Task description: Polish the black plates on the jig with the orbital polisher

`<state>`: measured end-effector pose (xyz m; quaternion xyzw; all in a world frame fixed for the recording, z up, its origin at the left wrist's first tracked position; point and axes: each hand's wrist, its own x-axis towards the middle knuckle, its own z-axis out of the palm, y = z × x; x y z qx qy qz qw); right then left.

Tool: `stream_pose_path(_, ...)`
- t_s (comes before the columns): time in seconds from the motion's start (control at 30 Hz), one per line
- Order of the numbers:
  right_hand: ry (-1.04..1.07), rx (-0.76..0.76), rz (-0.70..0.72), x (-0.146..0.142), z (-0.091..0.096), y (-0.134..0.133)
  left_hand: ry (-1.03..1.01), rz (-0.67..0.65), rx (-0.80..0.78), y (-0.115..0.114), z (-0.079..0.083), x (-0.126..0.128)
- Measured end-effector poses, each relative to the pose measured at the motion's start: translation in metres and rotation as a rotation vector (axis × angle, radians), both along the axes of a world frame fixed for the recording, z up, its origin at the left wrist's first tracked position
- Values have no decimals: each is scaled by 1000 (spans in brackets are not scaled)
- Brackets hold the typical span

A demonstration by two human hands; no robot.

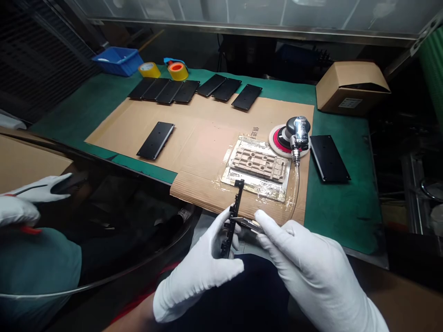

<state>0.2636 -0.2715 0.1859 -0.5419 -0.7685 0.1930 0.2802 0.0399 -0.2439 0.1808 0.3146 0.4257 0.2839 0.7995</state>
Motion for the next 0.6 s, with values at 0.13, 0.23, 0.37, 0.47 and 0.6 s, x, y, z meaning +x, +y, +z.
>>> stream_pose_path(0.13, -9, -19, 19, -1, -3, -4, 21, -11, -45, 0, 0, 0)
stream_pose_path(0.23, -16, -17, 49, -2, -5, -6, 21, 12, -57, -1, 3, 1)
stream_pose_path(0.37, -23, -1, 83, -2, -8, -10, 5, 44, -39, 1, 9, 4)
stream_pose_path(0.47, -15, -51, 93, -4, -11, -15, -52, 66, -42, 2, 10, 5)
stream_pose_path(0.6, 91, -157, 111, 0, -12, -19, -155, 61, -96, 1, 2, 1)
